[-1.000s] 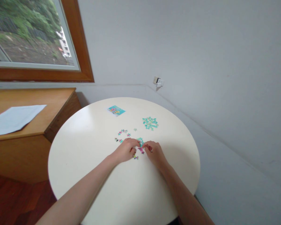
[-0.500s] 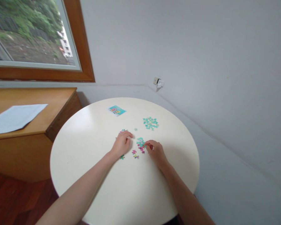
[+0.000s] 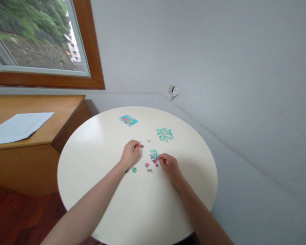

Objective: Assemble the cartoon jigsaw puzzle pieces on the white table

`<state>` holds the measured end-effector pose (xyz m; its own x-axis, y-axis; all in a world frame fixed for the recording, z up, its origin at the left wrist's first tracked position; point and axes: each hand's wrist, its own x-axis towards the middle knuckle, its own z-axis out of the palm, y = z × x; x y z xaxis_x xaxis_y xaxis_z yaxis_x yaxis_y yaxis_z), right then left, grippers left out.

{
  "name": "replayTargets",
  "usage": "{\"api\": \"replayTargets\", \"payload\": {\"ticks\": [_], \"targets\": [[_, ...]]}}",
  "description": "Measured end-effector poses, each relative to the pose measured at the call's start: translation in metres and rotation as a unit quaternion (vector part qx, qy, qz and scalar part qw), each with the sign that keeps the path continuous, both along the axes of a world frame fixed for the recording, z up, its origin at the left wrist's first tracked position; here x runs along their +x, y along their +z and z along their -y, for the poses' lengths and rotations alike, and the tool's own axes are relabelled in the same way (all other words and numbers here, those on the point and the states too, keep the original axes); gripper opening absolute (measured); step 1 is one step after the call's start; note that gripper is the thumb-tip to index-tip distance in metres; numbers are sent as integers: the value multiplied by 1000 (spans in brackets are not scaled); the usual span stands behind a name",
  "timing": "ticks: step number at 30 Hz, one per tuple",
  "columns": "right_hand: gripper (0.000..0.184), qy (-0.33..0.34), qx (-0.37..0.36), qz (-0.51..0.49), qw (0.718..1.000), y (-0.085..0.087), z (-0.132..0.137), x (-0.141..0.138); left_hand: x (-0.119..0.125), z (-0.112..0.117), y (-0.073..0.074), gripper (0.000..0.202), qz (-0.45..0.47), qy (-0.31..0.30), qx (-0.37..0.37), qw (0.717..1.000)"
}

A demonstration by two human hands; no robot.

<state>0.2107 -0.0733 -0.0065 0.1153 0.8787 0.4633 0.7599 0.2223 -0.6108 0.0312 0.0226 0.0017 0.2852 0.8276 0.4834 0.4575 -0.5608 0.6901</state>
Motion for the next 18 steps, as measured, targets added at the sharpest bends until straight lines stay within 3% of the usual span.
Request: {"api": "replayTargets", "payload": {"ticks": [18], "targets": [[21,6,-20,-6,1000,7,7,-6,5,4,-2,24,9,-17,-20,1000]]}}
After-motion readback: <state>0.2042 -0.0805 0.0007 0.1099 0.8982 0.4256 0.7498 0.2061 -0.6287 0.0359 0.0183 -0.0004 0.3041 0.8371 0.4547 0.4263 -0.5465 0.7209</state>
